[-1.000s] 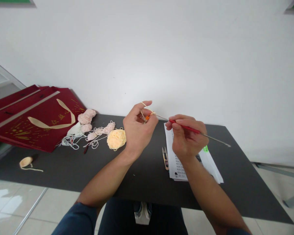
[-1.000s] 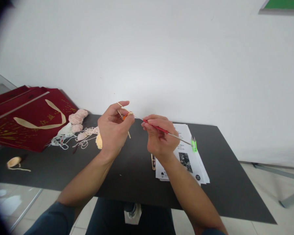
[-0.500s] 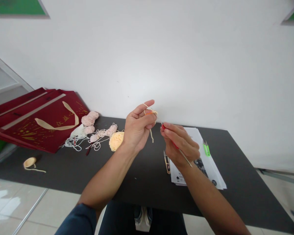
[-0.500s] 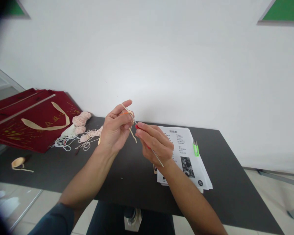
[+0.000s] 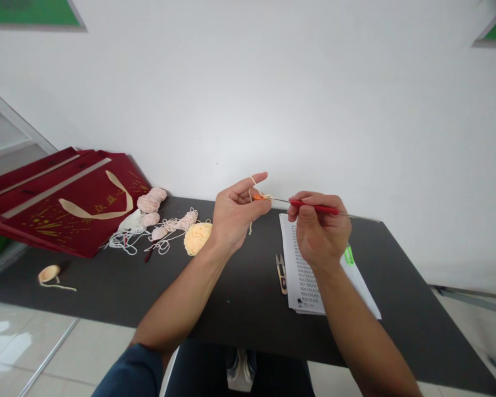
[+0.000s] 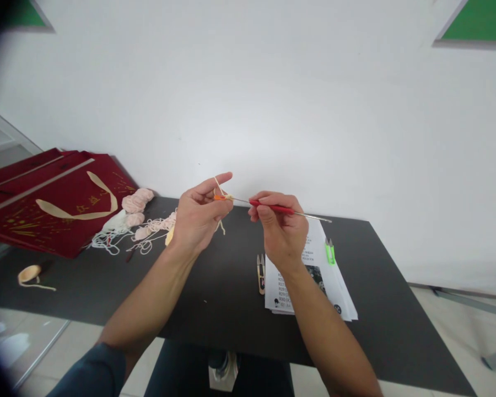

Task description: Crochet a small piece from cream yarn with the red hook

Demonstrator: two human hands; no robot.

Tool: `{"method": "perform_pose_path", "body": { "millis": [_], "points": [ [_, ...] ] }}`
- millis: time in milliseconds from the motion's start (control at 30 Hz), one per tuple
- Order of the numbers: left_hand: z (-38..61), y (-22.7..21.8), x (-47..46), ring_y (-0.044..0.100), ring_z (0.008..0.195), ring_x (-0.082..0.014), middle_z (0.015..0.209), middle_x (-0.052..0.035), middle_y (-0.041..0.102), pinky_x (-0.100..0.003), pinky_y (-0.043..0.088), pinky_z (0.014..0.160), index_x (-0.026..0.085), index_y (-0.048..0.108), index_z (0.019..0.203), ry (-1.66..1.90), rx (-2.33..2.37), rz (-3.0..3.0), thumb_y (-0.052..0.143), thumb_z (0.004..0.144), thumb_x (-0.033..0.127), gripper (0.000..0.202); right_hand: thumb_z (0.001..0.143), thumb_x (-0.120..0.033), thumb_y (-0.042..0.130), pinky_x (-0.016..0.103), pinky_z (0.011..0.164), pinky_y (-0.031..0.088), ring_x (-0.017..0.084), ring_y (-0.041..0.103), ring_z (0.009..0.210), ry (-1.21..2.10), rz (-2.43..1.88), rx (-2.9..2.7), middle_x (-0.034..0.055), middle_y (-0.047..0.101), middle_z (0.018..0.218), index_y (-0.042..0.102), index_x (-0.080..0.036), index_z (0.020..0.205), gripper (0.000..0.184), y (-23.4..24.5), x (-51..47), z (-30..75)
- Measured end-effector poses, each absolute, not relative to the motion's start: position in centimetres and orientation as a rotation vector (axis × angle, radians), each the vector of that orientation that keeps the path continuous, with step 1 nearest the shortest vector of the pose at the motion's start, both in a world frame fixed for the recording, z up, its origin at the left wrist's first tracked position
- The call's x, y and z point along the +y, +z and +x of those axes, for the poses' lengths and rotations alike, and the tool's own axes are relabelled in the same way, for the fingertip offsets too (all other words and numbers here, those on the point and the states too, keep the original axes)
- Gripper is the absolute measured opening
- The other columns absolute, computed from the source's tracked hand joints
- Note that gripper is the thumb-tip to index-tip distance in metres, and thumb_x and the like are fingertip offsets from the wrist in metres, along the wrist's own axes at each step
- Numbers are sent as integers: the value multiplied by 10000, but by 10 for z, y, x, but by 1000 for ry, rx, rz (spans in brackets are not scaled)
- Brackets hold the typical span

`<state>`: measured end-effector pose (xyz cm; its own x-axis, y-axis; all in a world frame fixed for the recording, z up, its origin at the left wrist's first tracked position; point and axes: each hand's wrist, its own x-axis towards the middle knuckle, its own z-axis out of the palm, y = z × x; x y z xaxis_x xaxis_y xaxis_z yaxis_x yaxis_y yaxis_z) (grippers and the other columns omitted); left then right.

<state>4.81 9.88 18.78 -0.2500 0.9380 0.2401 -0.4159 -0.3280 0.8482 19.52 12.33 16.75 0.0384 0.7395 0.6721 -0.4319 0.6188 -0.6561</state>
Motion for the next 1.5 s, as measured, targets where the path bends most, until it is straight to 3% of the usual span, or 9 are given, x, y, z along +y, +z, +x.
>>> {"method": "perform_pose_path", "body": {
  "millis": [133, 300, 500, 600, 800, 1167, 1367, 1500],
  "points": [
    [50, 184, 98, 465, 516, -35, 633, 70, 629, -226, 414, 572, 198, 795, 1135, 1719, 902, 981, 867, 630, 97, 520, 906, -187, 761, 270, 589, 565, 116, 698, 682, 760, -369, -1430, 9, 772, 953, 706, -248, 951, 94, 173, 125, 212],
    [52, 182, 99, 454, 507, -42, 605, 62, 623, -220, 358, 531, 173, 799, 1122, 1670, 972, 948, 852, 638, 105, 491, 912, -117, 717, 328, 720, 611, 166, 747, 844, 429, -434, -1665, 19, 783, 973, 700, -264, 997, 170, 180, 119, 223],
    [58, 175, 99, 513, 576, -63, 676, 49, 660, -226, 420, 591, 219, 819, 1073, 1891, 1017, 988, 816, 648, 89, 445, 888, -31, 685, 348, 765, 628, 184, 760, 886, 109, -414, -1771, 41, 787, 990, 692, -258, 1051, 279, 183, 102, 215],
    [61, 174, 96, 540, 626, -76, 714, 37, 669, -239, 445, 637, 236, 830, 1056, 1981, 1047, 1117, 777, 691, 70, 405, 899, -75, 700, 348, 750, 624, 189, 762, 888, 226, -521, -1657, 39, 782, 989, 697, -262, 1037, 233, 183, 94, 212],
    [58, 172, 95, 566, 655, -110, 741, 8, 697, -266, 449, 627, 236, 846, 982, 1896, 990, 1259, 755, 670, 42, 378, 915, -180, 747, 274, 565, 537, 109, 674, 612, 613, -727, -1426, 7, 769, 894, 708, -224, 936, 62, 191, 92, 219],
    [45, 179, 99, 503, 585, -82, 680, 5, 661, -231, 328, 521, 211, 839, 942, 1600, 726, 1114, 771, 640, 54, 347, 860, -159, 801, 248, 538, 501, 101, 660, 604, 967, -522, -1309, 3, 788, 843, 718, -216, 869, 101, 192, 108, 226],
    [53, 174, 98, 511, 612, -83, 694, 16, 643, -241, 391, 579, 231, 805, 953, 1794, 736, 1211, 786, 771, 106, 221, 838, -267, 843, 208, 558, 567, 91, 689, 645, 1249, -524, -1035, -21, 785, 823, 721, -232, 862, 129, 188, 116, 208],
    [57, 172, 97, 484, 591, -81, 684, 22, 627, -236, 358, 549, 235, 795, 934, 1909, 854, 1233, 791, 798, 134, 170, 849, -297, 841, 183, 613, 611, 78, 709, 680, 1332, -547, -940, -19, 793, 833, 737, -218, 876, 133, 187, 112, 197]
  ]
}}
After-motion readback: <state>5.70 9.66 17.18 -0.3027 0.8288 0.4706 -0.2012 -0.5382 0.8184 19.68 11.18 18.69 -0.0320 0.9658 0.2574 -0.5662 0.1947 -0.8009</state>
